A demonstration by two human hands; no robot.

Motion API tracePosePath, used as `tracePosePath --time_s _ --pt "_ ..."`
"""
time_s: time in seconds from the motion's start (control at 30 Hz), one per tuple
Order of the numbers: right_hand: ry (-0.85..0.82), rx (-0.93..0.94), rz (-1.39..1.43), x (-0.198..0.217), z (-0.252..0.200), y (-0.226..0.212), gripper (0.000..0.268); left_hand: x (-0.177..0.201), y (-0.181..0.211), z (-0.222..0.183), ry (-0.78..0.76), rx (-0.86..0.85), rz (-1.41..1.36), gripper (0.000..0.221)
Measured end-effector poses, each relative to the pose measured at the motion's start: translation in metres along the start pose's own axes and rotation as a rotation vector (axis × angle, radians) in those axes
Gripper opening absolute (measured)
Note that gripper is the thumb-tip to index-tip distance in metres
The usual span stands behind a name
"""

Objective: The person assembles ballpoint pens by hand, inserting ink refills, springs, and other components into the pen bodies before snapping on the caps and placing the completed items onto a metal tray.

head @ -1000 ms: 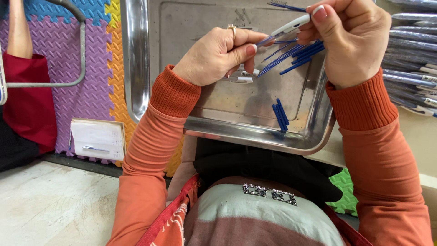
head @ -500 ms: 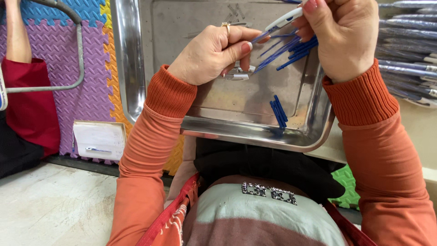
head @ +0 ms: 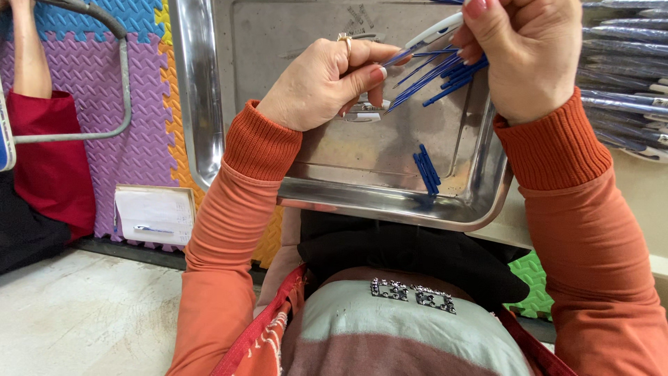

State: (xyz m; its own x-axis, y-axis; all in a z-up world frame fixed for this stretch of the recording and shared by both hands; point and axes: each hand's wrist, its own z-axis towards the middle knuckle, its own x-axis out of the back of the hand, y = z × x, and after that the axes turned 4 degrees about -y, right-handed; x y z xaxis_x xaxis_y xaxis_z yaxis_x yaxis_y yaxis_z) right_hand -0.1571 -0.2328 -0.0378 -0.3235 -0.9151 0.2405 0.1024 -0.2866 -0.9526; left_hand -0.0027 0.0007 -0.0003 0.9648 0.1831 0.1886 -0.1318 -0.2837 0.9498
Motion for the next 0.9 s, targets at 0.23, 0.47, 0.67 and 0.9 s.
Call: tracePosePath --time_s 0.23,0.47,0.67,0.9 --pt "-0.009 -0.02 0.141 -0.001 0.002 -0.011 0.031 0.0 -0.003 0.0 -0.017 -0.049 -0.053 0.034" --pt "-0.006 -0.056 0.162 0.001 0.001 -0.002 0.024 -0.001 -0.002 0.0 -0.022 -0.03 -0.078 0.034" --pt "0.009 -0.136 0.284 0.001 0.001 0.004 0.024 -0.003 0.002 -0.001 -0.003 0.005 -0.068 0.034" --pt "0.008 -0.056 0.194 0.001 0.002 0.0 0.022 -0.004 0.004 0.002 -0.018 -0.026 -0.148 0.032"
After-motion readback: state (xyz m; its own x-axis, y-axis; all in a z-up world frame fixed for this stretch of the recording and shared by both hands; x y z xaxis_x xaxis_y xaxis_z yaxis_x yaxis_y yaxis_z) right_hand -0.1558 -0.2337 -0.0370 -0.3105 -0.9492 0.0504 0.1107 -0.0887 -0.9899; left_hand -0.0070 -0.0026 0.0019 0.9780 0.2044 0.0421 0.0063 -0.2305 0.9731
